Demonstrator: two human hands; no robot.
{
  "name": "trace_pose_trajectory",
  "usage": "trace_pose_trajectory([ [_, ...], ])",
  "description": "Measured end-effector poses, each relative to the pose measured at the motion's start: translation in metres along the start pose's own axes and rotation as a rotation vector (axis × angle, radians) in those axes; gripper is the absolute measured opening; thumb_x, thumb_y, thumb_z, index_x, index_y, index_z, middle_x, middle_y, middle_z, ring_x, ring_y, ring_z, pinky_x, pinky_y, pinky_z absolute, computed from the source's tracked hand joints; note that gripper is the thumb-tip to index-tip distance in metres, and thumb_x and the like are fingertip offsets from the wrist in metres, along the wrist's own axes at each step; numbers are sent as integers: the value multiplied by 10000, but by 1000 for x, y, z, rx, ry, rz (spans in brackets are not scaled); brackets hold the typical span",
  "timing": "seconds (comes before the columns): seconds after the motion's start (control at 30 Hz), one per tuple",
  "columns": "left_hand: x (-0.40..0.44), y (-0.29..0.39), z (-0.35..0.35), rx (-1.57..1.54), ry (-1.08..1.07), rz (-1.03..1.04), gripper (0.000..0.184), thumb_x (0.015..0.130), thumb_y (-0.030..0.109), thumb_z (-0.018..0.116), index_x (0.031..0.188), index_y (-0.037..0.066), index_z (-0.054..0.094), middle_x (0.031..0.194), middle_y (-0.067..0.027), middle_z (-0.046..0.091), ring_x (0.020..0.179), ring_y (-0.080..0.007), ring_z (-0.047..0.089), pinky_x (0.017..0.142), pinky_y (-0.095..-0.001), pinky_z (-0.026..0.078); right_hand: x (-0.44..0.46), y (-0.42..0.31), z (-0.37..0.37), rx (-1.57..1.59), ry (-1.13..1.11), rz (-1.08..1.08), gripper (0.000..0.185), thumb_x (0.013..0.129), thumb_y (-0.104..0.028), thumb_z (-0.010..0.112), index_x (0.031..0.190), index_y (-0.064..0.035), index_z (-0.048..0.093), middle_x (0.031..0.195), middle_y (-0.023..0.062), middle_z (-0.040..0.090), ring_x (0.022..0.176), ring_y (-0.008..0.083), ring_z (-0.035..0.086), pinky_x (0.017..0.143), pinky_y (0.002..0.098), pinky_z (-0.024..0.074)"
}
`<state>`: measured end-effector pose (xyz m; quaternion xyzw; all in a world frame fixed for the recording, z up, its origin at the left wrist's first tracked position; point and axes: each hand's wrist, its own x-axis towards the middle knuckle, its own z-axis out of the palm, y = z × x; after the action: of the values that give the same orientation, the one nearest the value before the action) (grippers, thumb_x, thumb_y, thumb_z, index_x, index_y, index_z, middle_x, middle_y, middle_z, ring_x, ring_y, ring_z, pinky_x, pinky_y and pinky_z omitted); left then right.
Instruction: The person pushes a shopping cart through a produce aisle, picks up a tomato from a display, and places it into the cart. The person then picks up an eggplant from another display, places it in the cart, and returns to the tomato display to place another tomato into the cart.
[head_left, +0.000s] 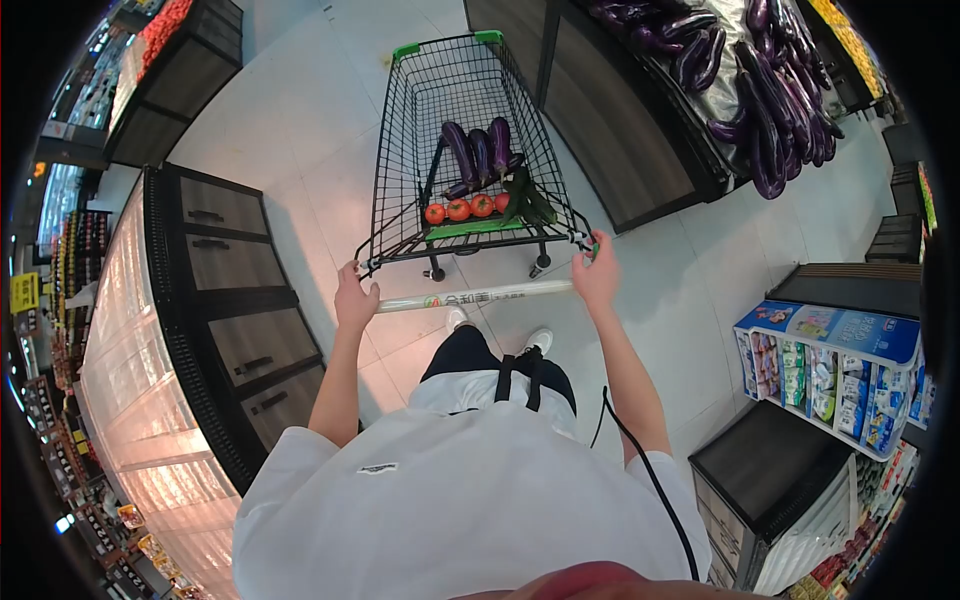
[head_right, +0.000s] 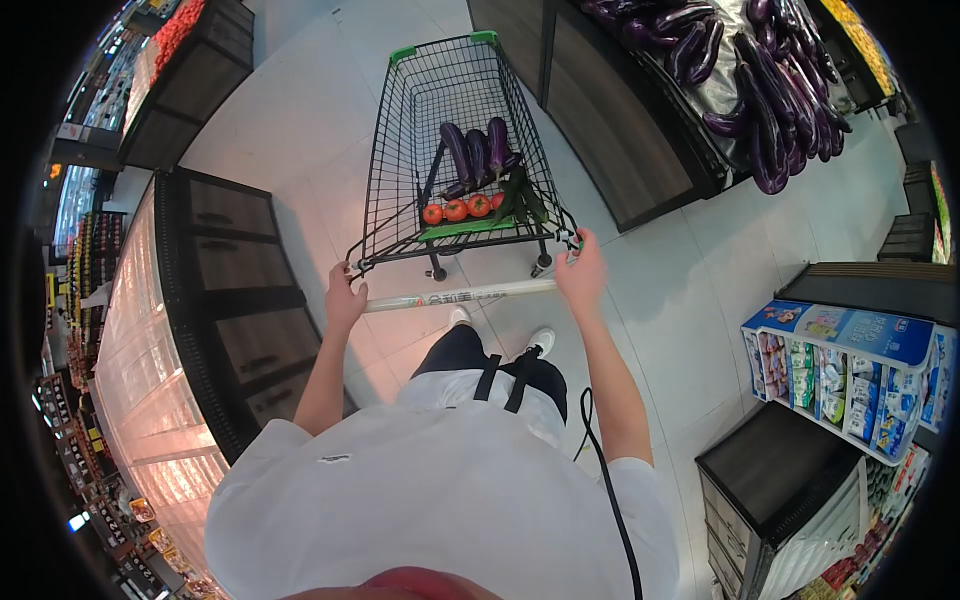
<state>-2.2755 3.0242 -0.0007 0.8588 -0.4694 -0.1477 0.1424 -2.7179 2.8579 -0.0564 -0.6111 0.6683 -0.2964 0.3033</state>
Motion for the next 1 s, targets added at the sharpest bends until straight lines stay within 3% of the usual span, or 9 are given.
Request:
trace_pose_trajectory([
  [0.13,0,40,26,-11,148,-148,353,827,207,673,1146,78,594,1149,-119,667,1036,-291,687,866,-435,550,59,4,-9,-63,54,-37,428,819,-150,664,1234,-98,571,1079,79,709,829,266,692,781,441,546],
  [0.27,23,59,46,-37,256,-158,277,831,222,667,1071,95,611,1054,-94,689,978,-287,698,827,-445,547,115,4,-6,-191,-30,-33,404,827,-152,669,1216,-105,572,1029,73,705,959,291,664,827,449,535],
  [0.33,45,77,44,-17,261,-226,272,829,215,671,1067,91,621,1031,-90,704,967,-277,706,831,-429,550,145,-3,1,-257,-56,-59,400,830,-164,672,1215,-106,583,1031,83,685,1083,303,617,875,459,521],
  [0.43,82,80,49,-28,315,-258,262,833,208,665,1058,93,595,961,-109,713,901,-301,709,806,-440,552,183,-7,19,-296,-100,-42,383,837,-205,674,1196,-91,603,1085,101,675,1093,317,615,892,468,519],
  [0.5,120,80,36,46,218,-397,302,840,210,653,1095,98,538,913,-145,706,863,-342,700,767,-479,546,207,-18,36,-451,-169,-58,404,834,-278,685,1177,-74,619,1138,116,662,1109,337,623,906,471,521],
  [0.6,174,76,25,-6,205,-450,343,849,219,644,1132,104,488,866,-171,695,837,-372,693,736,-516,533,241,-48,54,-471,-223,-36,426,819,-321,691,1154,-66,620,1080,133,695,1062,360,661,895,476,530],
  [0.67,213,74,35,9,222,-460,355,851,226,646,1142,103,484,864,-170,695,843,-377,692,740,-520,532,267,-60,61,-434,-338,90,360,811,-305,690,1065,-56,630,999,197,720,994,392,690,871,491,536],
  [0.77,259,58,25,25,204,-454,371,853,244,651,1153,106,481,859,-174,696,854,-385,693,752,-522,534,299,-68,100,-458,-312,33,359,812,-305,680,1073,-70,607,908,173,736,937,395,703,840,496,546],
  [1.0,380,34,21,-90,250,-375,365,850,274,650,1147,125,499,832,-154,701,814,-378,693,732,-512,533,383,-118,162,-486,-276,84,373,814,-357,683,1058,-81,624,954,209,731,965,404,699,865,498,536],
])
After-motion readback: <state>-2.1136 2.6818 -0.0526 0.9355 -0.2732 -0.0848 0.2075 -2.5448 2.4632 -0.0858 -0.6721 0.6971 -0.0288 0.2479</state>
